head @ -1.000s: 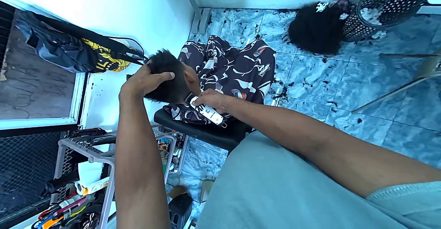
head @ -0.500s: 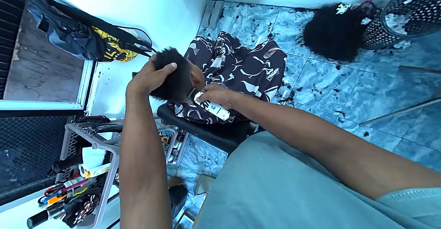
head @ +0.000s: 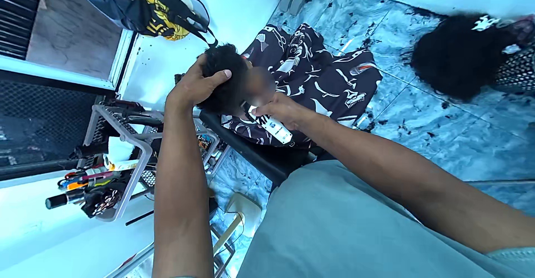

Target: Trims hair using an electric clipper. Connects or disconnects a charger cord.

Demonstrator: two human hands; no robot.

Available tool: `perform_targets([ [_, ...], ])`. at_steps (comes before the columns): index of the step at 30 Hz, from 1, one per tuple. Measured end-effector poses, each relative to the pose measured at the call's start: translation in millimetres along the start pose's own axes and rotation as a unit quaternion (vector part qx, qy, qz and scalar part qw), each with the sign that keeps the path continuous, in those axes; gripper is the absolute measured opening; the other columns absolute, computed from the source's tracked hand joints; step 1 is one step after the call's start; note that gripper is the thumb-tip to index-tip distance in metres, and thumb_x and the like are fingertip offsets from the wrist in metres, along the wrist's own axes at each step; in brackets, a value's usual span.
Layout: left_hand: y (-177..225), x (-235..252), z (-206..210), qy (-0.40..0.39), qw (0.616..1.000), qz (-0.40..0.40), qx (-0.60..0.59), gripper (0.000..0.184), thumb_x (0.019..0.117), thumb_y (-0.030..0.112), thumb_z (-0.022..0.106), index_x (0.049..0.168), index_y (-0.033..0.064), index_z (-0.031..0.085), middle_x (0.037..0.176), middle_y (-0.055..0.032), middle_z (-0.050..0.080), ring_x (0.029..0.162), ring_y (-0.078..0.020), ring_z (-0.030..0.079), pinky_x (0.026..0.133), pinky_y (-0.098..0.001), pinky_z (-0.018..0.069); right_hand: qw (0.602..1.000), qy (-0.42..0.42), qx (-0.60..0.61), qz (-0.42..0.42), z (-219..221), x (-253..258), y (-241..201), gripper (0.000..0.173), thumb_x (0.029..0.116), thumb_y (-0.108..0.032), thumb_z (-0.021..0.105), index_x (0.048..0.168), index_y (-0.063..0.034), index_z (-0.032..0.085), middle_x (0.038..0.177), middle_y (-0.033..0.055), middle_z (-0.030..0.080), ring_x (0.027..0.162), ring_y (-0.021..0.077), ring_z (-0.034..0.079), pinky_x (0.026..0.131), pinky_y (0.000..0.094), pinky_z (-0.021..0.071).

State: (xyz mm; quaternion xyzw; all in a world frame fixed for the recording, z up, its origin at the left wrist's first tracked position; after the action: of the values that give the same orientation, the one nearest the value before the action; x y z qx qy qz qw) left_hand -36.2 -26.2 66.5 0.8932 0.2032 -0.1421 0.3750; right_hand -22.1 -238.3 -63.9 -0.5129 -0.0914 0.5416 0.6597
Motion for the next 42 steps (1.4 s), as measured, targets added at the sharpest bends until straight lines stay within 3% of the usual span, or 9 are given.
perform_targets([
  [3,0.0,-3.3,0.0,0.004,1.0,0.003,-0.009,0.058,0.0958,0.035,0.072,0.145,0.0164,0.049,0.129,-0.0023,0.067,0.116,-0.0084,0.066,0.102,-0.0344,0.0558,0.996,0.017,-0.083,0.014,-1.7,2.8,5.2,0.028,0.0858,-0.015,0.079,0.1,0.0027,0.063,0.084,0.0148,0.065,0.07,0.0223,0.064,0.065,0.0409,0.0565],
  [7,-1.4,-5.1,-0.5,0.006,1.0,-0.006,-0.017,0.058,0.0961,0.035,0.072,0.145,0.0167,0.048,0.129,-0.0022,0.067,0.116,-0.008,0.066,0.102,-0.0339,0.0558,0.999,-0.023,0.019,0.024,0.8,1.2,-2.8,0.026,0.0914,-0.012,0.073,0.108,0.0047,0.063,0.091,0.0178,0.069,0.074,0.0255,0.07,0.07,0.0427,0.0632],
  [10,-1.1,-4.5,-1.8,0.007,1.0,-0.007,-0.011,0.058,0.0962,0.036,0.072,0.146,0.0171,0.048,0.13,-0.0019,0.067,0.116,-0.0079,0.066,0.103,-0.0342,0.0554,0.997,-0.004,-0.065,0.034,-2.3,4.2,0.6,0.027,0.087,-0.015,0.078,0.1,0.0031,0.063,0.085,0.0161,0.068,0.07,0.0232,0.068,0.065,0.0405,0.0594],
  [14,-2.8,-3.3,-1.6,0.004,1.0,-0.008,-0.012,0.058,0.0963,0.035,0.072,0.146,0.0166,0.047,0.129,-0.0019,0.067,0.116,-0.0076,0.066,0.102,-0.0332,0.0555,0.999,-0.033,0.004,0.026,-1.5,5.4,-6.6,0.027,0.0906,-0.012,0.074,0.108,0.0055,0.063,0.09,0.0182,0.07,0.072,0.0256,0.07,0.068,0.0421,0.0632],
  [17,-2.6,-2.9,-1.6,0.004,1.0,-0.006,-0.014,0.058,0.0963,0.035,0.072,0.146,0.0169,0.048,0.13,-0.0021,0.067,0.116,-0.0076,0.066,0.102,-0.0334,0.0556,0.997,-0.008,-0.07,0.043,-3.1,4.6,-5.7,0.027,0.0866,-0.016,0.079,0.1,0.0031,0.065,0.085,0.0161,0.069,0.07,0.0233,0.068,0.066,0.0406,0.0599],
  [21,-2.1,-2.6,-1.9,0.002,1.0,-0.004,-0.007,0.059,0.0963,0.036,0.072,0.146,0.0161,0.048,0.129,-0.0021,0.067,0.115,-0.0075,0.066,0.103,-0.0338,0.0553,0.996,-0.048,0.039,0.057,-2.4,2.1,-16.4,0.025,0.0959,-0.016,0.069,0.11,0.0044,0.063,0.091,0.0173,0.07,0.071,0.0253,0.071,0.064,0.0415,0.0637],
  [25,-3.5,-2.9,-2.6,0.002,1.0,-0.006,-0.01,0.058,0.0962,0.036,0.072,0.146,0.0165,0.048,0.129,-0.0027,0.067,0.116,-0.0083,0.066,0.102,-0.0348,0.0558,0.996,-0.033,-0.007,0.079,-2.5,-0.2,-17.4,0.027,0.0909,-0.013,0.074,0.107,0.0054,0.063,0.089,0.0193,0.07,0.069,0.0274,0.071,0.063,0.0432,0.0629],
  [30,-5.4,-3.2,-1.8,0.003,1.0,-0.002,-0.017,0.058,0.0962,0.035,0.072,0.146,0.0166,0.048,0.129,-0.0022,0.067,0.116,-0.0083,0.066,0.102,-0.0342,0.0561,0.992,-0.078,0.034,0.091,-5.3,1.4,-28.9,0.028,0.1001,-0.022,0.063,0.113,0.0025,0.063,0.09,0.0183,0.072,0.068,0.0267,0.072,0.058,0.0413,0.0625],
  [42,-5.2,-2.4,-3.7,0.002,1.0,-0.015,-0.011,0.06,0.0962,0.037,0.072,0.148,0.0178,0.047,0.13,-0.0027,0.067,0.116,-0.0087,0.066,0.103,-0.035,0.0555,0.99,-0.064,-0.032,0.124,-10.9,1.3,-34.3,0.03,0.0971,-0.021,0.068,0.111,0.0046,0.063,0.089,0.0199,0.071,0.066,0.0282,0.071,0.059,0.043,0.0625],
])
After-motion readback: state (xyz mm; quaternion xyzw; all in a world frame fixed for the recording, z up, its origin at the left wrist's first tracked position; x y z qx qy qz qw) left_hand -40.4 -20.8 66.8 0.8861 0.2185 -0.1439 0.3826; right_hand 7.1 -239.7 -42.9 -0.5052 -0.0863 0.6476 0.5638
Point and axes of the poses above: each hand's wrist, its own x-axis towards the middle knuckle, its own z-axis out of the palm, y = z × x, the point moved 3 cm from there along x, towards the middle knuckle
